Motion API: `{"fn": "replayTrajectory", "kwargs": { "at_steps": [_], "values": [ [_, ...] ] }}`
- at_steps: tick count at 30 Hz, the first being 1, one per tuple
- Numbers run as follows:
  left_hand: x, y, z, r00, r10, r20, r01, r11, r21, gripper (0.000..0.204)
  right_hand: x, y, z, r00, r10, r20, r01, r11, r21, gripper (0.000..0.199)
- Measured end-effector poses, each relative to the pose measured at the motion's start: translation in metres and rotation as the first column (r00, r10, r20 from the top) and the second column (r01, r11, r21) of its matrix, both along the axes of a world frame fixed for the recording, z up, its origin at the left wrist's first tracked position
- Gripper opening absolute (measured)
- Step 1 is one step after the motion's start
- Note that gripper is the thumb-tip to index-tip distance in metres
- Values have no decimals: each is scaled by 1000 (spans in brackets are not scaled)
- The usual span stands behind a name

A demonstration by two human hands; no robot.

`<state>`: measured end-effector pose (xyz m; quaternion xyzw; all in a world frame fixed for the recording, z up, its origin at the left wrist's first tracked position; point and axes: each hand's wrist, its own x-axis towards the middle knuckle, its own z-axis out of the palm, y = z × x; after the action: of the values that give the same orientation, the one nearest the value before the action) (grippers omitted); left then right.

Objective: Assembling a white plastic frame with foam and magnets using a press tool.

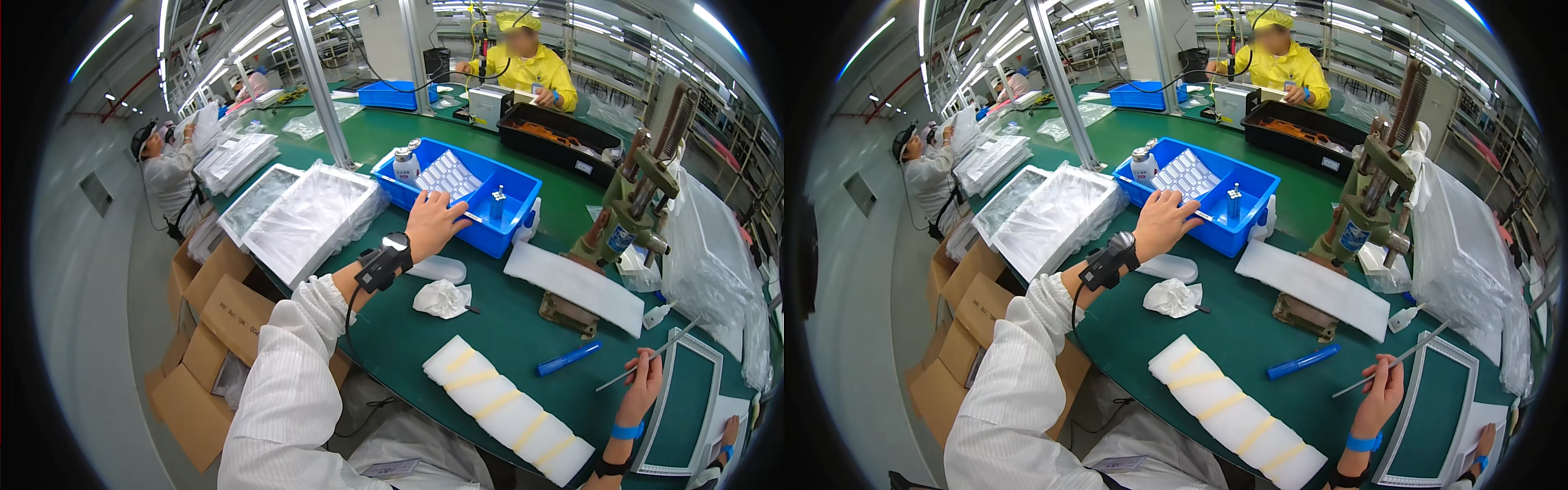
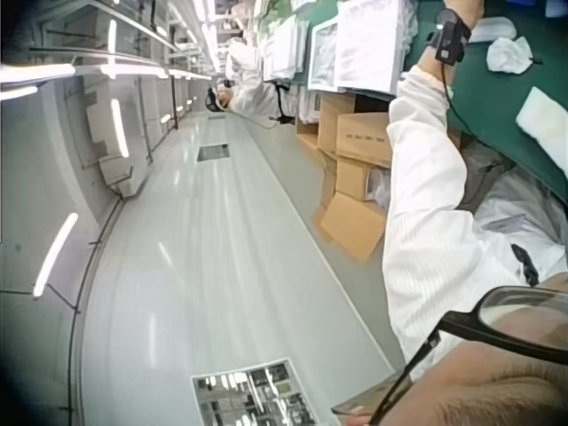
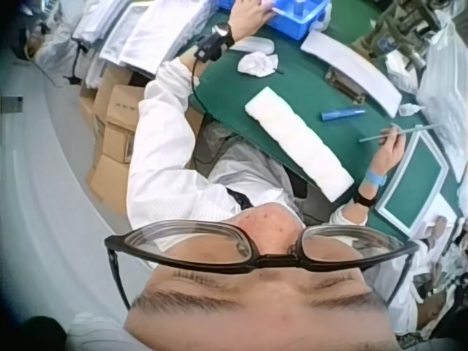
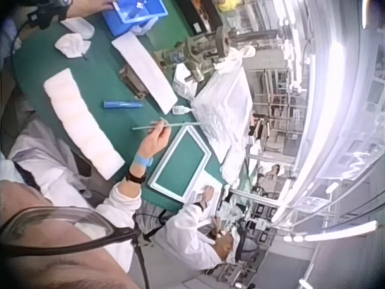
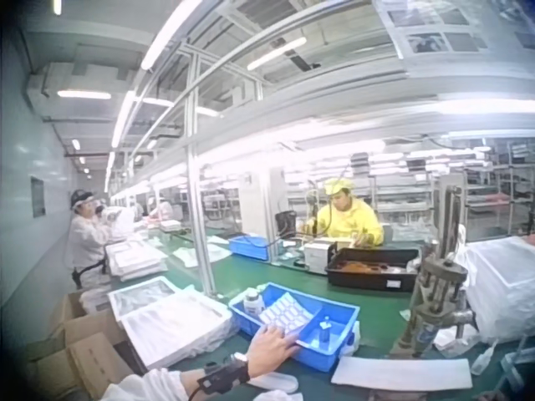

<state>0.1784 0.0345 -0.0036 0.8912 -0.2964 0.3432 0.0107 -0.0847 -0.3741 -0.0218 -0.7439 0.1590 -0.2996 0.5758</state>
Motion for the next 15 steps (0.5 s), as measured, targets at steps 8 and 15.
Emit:
{"fn": "replayTrajectory", "kwargs": {
  "at_steps": [8,15],
  "values": [
    [10,-21,-4,998,57,0,-57,997,-46,29,-2,-4,-3,1000,8,-30,-8,1000,0,21],
    [5,-26,-6,996,78,47,-70,987,-147,35,-2,0,0,1000,9,-11,-8,1000,11,21]
  ]
}}
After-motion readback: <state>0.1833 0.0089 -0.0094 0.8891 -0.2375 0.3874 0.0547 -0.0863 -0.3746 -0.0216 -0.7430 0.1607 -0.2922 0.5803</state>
